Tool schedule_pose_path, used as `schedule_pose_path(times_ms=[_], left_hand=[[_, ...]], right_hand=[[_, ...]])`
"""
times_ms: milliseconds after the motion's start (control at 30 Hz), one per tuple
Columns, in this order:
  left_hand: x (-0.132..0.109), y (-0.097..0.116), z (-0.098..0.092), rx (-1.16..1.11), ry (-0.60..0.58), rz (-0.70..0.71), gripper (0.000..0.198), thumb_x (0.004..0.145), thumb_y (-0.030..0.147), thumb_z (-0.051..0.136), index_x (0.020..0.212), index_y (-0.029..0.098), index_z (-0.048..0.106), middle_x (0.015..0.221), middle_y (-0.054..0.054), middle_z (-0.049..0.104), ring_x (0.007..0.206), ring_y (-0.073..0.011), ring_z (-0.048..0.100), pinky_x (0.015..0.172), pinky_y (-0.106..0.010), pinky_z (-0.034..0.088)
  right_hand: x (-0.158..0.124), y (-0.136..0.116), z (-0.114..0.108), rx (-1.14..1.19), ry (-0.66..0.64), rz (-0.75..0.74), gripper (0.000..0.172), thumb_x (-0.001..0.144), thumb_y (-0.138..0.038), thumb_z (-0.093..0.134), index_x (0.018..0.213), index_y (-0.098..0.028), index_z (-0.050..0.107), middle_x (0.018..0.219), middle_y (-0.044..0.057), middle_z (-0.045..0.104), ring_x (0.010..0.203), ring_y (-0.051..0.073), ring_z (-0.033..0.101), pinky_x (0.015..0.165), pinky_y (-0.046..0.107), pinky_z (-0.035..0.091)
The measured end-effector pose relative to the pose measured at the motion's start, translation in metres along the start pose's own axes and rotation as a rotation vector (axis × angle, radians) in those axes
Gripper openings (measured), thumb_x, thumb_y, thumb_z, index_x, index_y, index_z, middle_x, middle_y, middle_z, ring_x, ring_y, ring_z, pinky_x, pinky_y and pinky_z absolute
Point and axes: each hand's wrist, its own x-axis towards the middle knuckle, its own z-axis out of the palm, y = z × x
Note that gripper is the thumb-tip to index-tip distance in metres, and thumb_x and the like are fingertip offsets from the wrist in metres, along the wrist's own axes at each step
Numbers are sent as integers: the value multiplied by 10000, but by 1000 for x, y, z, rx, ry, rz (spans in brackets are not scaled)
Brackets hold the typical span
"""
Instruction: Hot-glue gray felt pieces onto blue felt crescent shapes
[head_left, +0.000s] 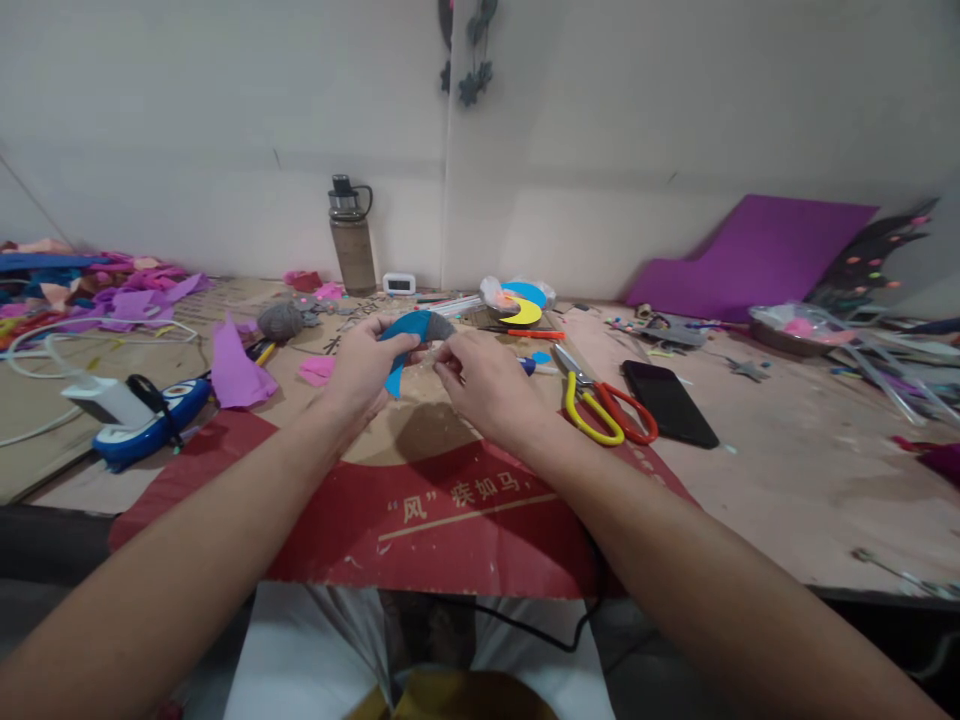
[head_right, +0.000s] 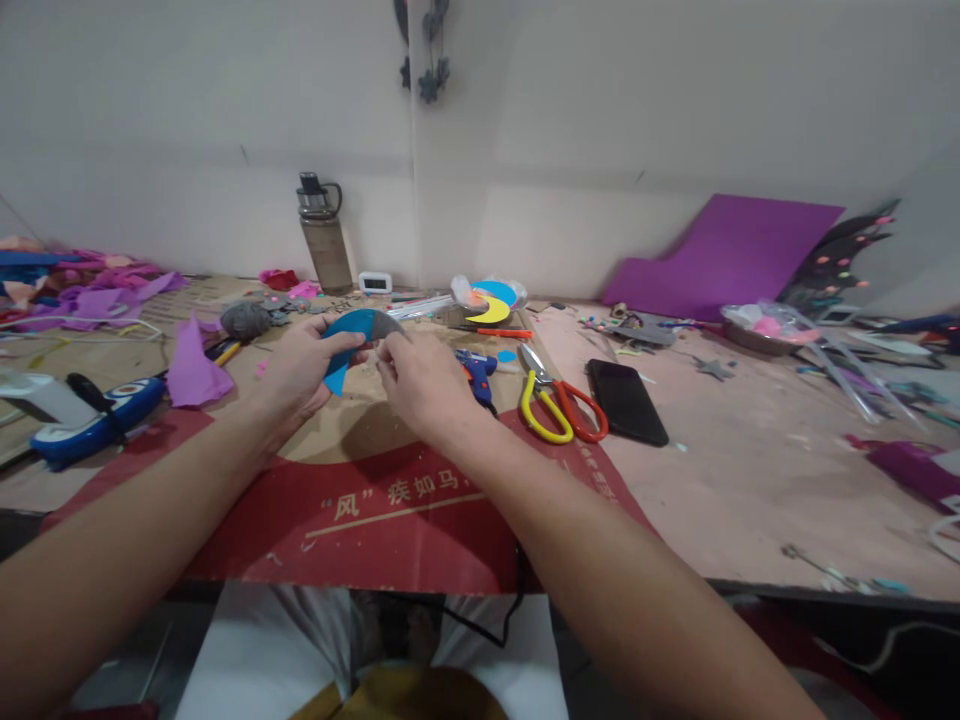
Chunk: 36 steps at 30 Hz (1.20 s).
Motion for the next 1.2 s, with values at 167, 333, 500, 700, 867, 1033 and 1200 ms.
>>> schedule_pose_path(times_ms=[167,333,500,700,867,1033,1200], left_hand=[[3,-4,-1,8,-11,6,214,584,121,704,742,160,565,677,0,636,583,-112,605,618,-275,517],[-2,-7,-1,138,-49,57,171,587,145,704,697,157,572,659,-5,626,584,-118,605,551,-241,479],[-6,-9,1,203,-99,44,144,615,166,690,700,165,574,605,-20,632,518,-117,577,459,-218,407],[-7,-8,4,185,-151,-24,148,623,163,676,731,164,576,556,-15,623,417,-99,514,408,-219,368],[-4,-6,3,109,-77,-17,145,595,146,675,699,154,574,584,-7,614,483,-109,557,428,-218,395],[-1,-4,3,38,-54,-22,131,581,125,661,657,149,557,570,13,581,464,-88,522,436,-218,401],[-3,-4,3,38,-65,-22,121,598,127,656,646,153,547,558,10,571,459,-88,514,433,-217,387]], right_hand=[[2,-3,-4,-90,21,-90,139,905,-225,469,818,-184,570,882,103,619,845,227,475,750,363,351],[6,0,-7,-43,53,-79,98,886,-189,466,821,-191,538,861,79,605,809,205,485,732,342,354],[9,9,-8,14,126,-76,89,874,-172,458,815,-201,518,859,69,588,822,197,485,740,330,360],[8,16,-9,106,143,-49,74,859,-162,486,807,-209,506,834,45,573,764,172,479,716,316,369],[7,12,-6,110,137,-83,76,867,-171,505,804,-205,529,836,47,579,781,173,491,722,316,374],[8,15,-2,169,38,-188,91,884,-199,521,815,-205,580,861,45,597,840,171,523,772,304,400],[10,16,-3,172,25,-220,92,877,-176,525,831,-196,602,868,45,603,848,168,533,786,301,404]])
